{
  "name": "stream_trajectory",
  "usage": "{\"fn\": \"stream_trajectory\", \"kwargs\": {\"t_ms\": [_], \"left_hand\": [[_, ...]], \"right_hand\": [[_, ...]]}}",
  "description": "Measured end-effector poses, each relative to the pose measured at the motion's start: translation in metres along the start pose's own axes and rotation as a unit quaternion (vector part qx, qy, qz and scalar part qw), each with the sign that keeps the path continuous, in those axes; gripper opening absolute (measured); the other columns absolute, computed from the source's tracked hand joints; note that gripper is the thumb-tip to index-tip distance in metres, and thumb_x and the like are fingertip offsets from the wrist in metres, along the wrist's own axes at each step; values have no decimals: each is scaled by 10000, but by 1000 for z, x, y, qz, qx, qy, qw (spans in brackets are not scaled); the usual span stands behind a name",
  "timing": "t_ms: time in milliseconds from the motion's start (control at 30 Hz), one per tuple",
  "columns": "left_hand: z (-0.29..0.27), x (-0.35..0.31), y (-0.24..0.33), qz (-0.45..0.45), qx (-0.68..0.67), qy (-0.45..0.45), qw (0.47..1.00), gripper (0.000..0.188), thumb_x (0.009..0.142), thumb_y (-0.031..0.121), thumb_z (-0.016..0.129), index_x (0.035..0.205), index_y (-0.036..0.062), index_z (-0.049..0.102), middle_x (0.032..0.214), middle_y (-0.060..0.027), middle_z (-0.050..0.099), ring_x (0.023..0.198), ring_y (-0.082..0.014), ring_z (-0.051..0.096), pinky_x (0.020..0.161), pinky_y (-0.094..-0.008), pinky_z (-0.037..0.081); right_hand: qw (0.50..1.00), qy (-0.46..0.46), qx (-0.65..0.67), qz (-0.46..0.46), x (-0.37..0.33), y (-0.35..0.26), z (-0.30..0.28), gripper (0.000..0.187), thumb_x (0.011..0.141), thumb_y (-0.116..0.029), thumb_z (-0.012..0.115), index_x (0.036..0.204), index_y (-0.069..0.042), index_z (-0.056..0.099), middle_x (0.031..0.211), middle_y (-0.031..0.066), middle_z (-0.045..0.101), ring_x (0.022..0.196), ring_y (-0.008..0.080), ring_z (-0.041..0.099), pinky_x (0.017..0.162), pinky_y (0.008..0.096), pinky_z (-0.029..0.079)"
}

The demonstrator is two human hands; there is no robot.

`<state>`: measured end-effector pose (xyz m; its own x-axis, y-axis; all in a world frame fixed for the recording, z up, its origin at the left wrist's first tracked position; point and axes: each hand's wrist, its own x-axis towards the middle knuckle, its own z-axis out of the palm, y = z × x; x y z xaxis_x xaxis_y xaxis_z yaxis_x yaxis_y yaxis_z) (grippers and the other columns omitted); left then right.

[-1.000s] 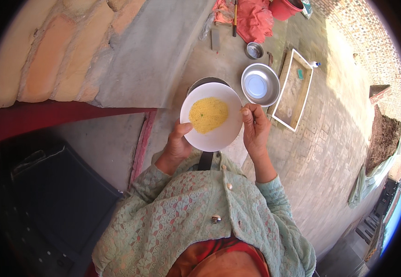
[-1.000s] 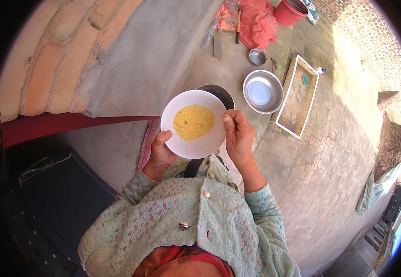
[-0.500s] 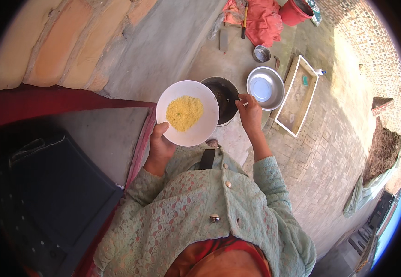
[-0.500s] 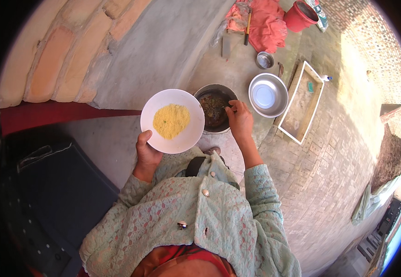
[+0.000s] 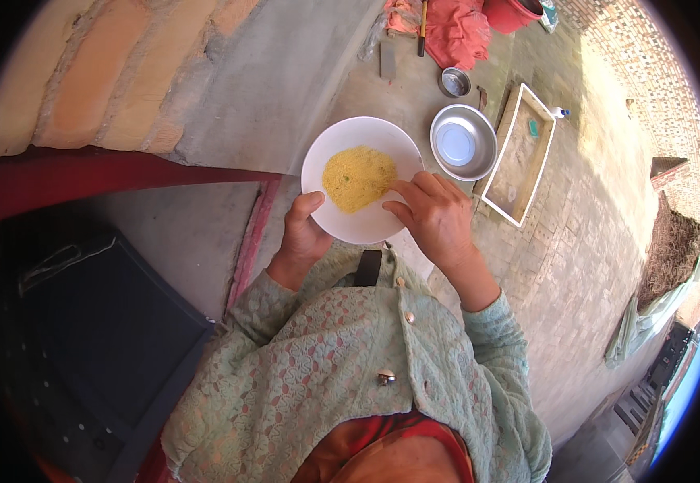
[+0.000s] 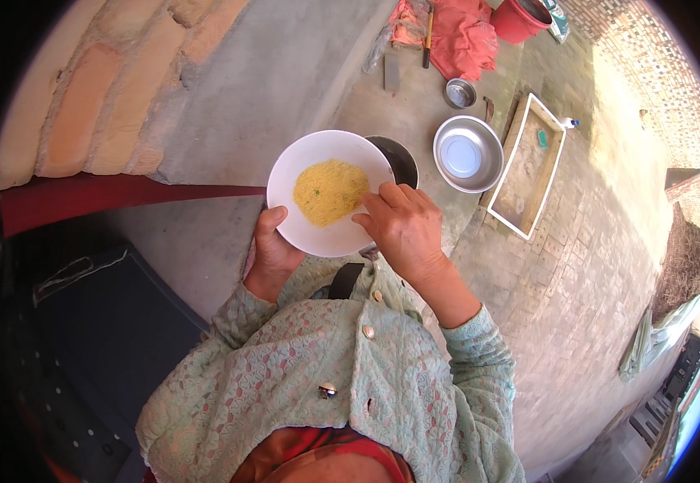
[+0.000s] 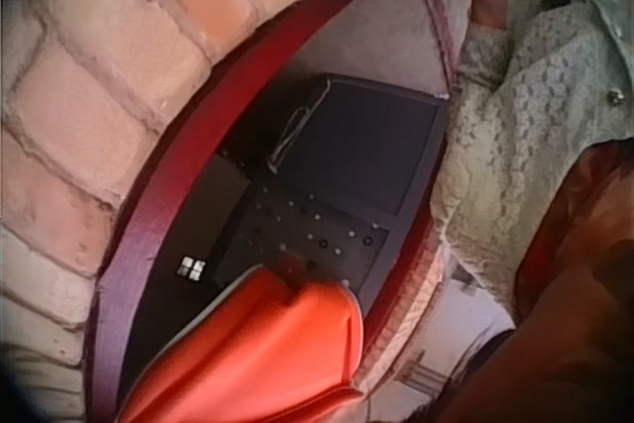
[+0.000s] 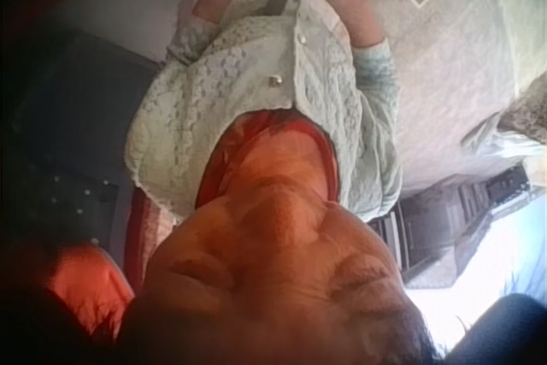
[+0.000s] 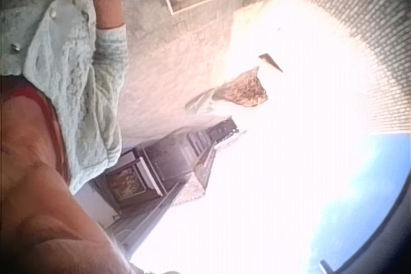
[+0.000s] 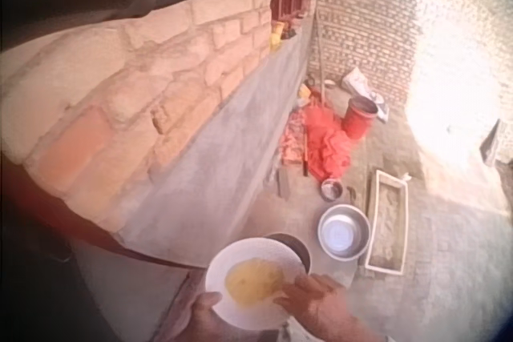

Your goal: The person pours a yellow granular substance from a plastic bag into a white bowl, then carries the bowl outside and sprinkles the contents into a metal pot. The person also handles a plastic bag and a bowl during the process.

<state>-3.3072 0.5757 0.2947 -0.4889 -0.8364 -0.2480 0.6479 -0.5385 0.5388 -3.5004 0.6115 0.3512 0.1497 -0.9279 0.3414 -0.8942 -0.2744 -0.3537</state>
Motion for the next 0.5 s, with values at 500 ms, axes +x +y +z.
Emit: {"fn": "stream_trajectory", "kwargs": {"t_ms": [500], "left_hand": [[6,1,-13,-31,19,-19,999,596,784,289,520,1274,-36,422,1211,-137,538,1115,-220,520,946,-349,409]], "right_hand": [[998,0,-55,37,-14,-2,19,106,658,-167,701,703,-116,620,656,7,482,642,175,557,585,315,421]]}}
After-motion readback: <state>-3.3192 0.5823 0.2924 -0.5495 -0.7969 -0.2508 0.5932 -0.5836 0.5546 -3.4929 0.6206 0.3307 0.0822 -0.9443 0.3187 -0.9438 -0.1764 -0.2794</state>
